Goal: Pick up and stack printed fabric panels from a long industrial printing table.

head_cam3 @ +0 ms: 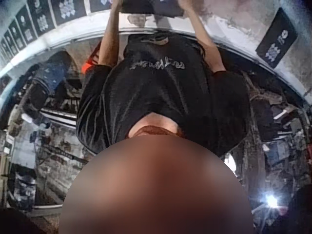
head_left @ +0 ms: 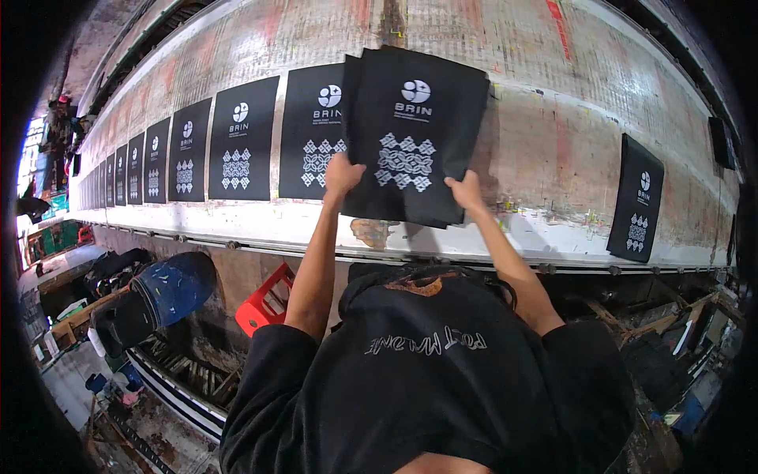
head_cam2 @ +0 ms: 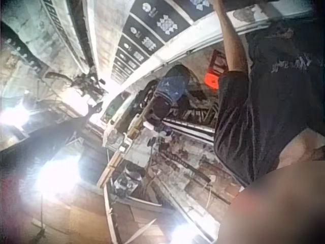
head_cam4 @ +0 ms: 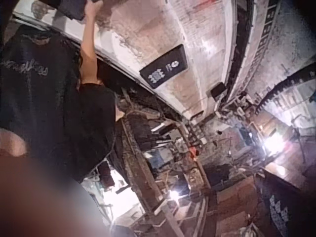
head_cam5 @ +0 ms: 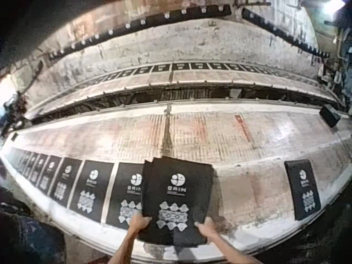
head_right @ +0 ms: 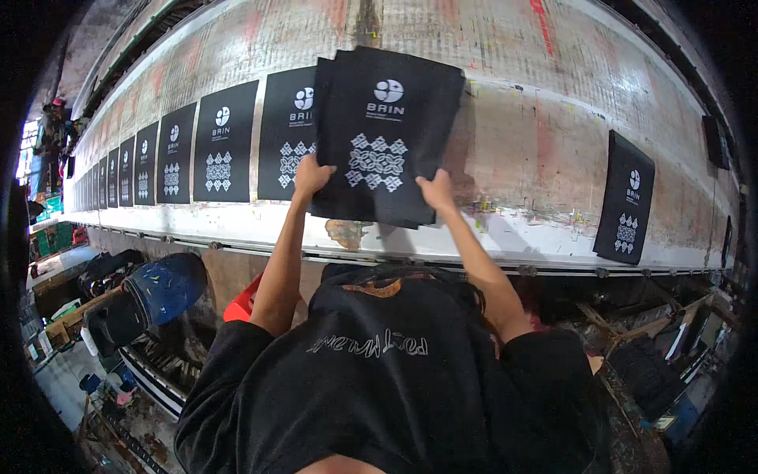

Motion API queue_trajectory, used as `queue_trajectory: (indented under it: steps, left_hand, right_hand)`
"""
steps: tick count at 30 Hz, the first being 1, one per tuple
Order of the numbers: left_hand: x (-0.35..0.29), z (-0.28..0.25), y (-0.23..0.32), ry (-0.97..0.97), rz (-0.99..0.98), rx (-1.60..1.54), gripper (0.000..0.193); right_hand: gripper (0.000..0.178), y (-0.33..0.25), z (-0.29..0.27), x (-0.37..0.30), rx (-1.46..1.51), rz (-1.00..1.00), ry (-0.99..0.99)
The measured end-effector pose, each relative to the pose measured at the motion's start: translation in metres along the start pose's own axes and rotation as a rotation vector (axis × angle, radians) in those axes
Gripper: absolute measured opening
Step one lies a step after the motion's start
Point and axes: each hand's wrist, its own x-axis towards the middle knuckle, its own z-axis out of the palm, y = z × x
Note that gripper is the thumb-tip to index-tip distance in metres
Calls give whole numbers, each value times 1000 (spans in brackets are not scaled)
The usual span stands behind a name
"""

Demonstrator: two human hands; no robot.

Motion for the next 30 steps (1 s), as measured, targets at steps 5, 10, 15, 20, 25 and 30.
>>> queue_trajectory:
  steps: [5,10,15,20,25,30]
  left_hand:
    - [43,-19,-145,180,-65,-88,45]
    - [63,-39,-191,218,-322,38,63]
    - [88,-51,-207,203,-278,-454,80]
    - [87,-116,-200,-267,-60,-517,52]
    - [35,-234,-154,-425,-70,-1404,37]
    - [34,-363,-123,16,199,-1227,33]
  right_hand:
    - [45,-97,113,-22,-60,-78,-18]
    - [53,-122,191,-26,-369,20,87]
    - [62,-127,219,-24,-186,222,276]
    - [25,-142,187,-25,532,499,-261]
    - [29,-242,163,-102,905,331,-235]
    - [37,-347,138,-47,761,92,-93]
